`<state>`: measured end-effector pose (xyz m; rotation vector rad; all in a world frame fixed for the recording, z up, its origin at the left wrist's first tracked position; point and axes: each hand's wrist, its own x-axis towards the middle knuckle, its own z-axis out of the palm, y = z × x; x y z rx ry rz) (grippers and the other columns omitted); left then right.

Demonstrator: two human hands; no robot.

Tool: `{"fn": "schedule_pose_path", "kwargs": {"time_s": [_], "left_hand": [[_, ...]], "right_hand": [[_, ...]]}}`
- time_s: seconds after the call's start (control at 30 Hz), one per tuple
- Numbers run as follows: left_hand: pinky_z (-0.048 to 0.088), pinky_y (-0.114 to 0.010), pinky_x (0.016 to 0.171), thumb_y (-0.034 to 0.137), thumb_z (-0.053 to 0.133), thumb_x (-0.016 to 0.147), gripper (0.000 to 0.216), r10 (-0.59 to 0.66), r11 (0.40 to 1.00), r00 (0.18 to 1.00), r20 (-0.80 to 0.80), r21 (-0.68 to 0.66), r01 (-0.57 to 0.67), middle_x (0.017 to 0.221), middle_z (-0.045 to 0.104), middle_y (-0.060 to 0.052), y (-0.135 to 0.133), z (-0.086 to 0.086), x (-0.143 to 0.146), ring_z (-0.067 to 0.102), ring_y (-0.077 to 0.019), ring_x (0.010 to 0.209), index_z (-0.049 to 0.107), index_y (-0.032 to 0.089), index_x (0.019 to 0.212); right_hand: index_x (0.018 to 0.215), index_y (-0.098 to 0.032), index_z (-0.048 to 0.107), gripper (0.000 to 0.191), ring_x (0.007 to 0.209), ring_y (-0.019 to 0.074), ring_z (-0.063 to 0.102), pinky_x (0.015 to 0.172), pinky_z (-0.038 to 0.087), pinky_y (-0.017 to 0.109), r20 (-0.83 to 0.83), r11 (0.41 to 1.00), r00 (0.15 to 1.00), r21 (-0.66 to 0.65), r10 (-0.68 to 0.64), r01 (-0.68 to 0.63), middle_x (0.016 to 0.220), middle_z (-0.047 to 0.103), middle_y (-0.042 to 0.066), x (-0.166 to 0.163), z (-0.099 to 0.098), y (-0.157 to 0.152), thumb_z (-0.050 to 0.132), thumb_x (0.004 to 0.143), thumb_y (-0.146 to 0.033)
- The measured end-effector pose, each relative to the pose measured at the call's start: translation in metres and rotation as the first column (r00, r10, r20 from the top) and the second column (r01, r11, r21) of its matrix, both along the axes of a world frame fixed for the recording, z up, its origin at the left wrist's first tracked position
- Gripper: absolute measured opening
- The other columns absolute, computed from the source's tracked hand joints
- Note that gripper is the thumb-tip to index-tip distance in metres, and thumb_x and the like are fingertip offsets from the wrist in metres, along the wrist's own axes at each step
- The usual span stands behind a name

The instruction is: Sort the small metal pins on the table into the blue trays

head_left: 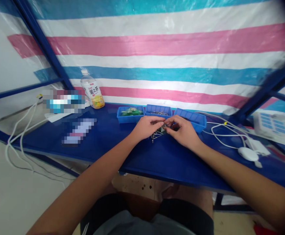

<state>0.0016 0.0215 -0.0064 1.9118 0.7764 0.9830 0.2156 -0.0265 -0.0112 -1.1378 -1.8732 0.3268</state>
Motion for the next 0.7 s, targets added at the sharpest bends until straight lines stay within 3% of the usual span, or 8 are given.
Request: {"fn": "schedule_pose_path", "kwargs": {"time_s": [0.3,0.43,0.6,0.7], "left_hand": [[0.064,-0.044,0.098,0.022,0.080,0.088,0.014,0.061,0.997,0.995,0.082,-0.046,-0.057,0.101,0.083,-0.009,0.0004,0.0022,-0.0003,0.080,-0.0222,0.096,0.080,0.016,0.100],[0.064,-0.040,0.092,0.023,0.085,0.082,0.019,0.081,0.995,0.984,0.156,-0.063,-0.072,0.098,0.081,-0.010,0.0021,-0.0016,0.0011,0.079,-0.0206,0.092,0.070,0.016,0.093],[0.064,-0.039,0.088,0.022,0.085,0.081,0.024,0.071,0.995,0.988,0.134,-0.083,-0.061,0.099,0.080,-0.009,-0.0009,-0.0003,0.0012,0.078,-0.0190,0.088,0.065,0.018,0.092],[0.064,-0.039,0.089,0.025,0.086,0.080,0.025,0.062,0.996,0.991,0.120,-0.069,-0.054,0.097,0.080,-0.009,-0.0023,0.0026,0.0007,0.077,-0.0191,0.088,0.065,0.017,0.091]], "right_hand": [[0.109,-0.022,0.076,0.028,0.081,0.0210,0.072,0.077,0.060,0.040,-0.168,0.977,0.986,-0.205,0.026,-0.061,0.096,0.077,0.007,-0.0017,-0.0032,0.0005,0.078,0.089,-0.042],[0.101,-0.021,0.070,0.028,0.080,0.0204,0.070,0.068,0.059,0.035,-0.245,0.972,0.969,-0.224,0.021,-0.078,0.094,0.075,0.007,-0.0026,-0.0025,-0.0007,0.076,0.091,-0.047],[0.124,-0.022,0.068,0.038,0.080,0.0194,0.070,0.067,0.057,0.034,-0.262,0.975,0.964,-0.200,0.042,-0.097,0.096,0.074,0.006,-0.0020,0.0005,-0.0017,0.074,0.094,-0.044],[0.110,-0.022,0.075,0.029,0.077,0.0196,0.069,0.065,0.056,0.034,-0.185,0.979,0.983,-0.198,0.010,-0.047,0.095,0.076,0.007,-0.0009,0.0008,-0.0016,0.071,0.095,-0.046]]}}
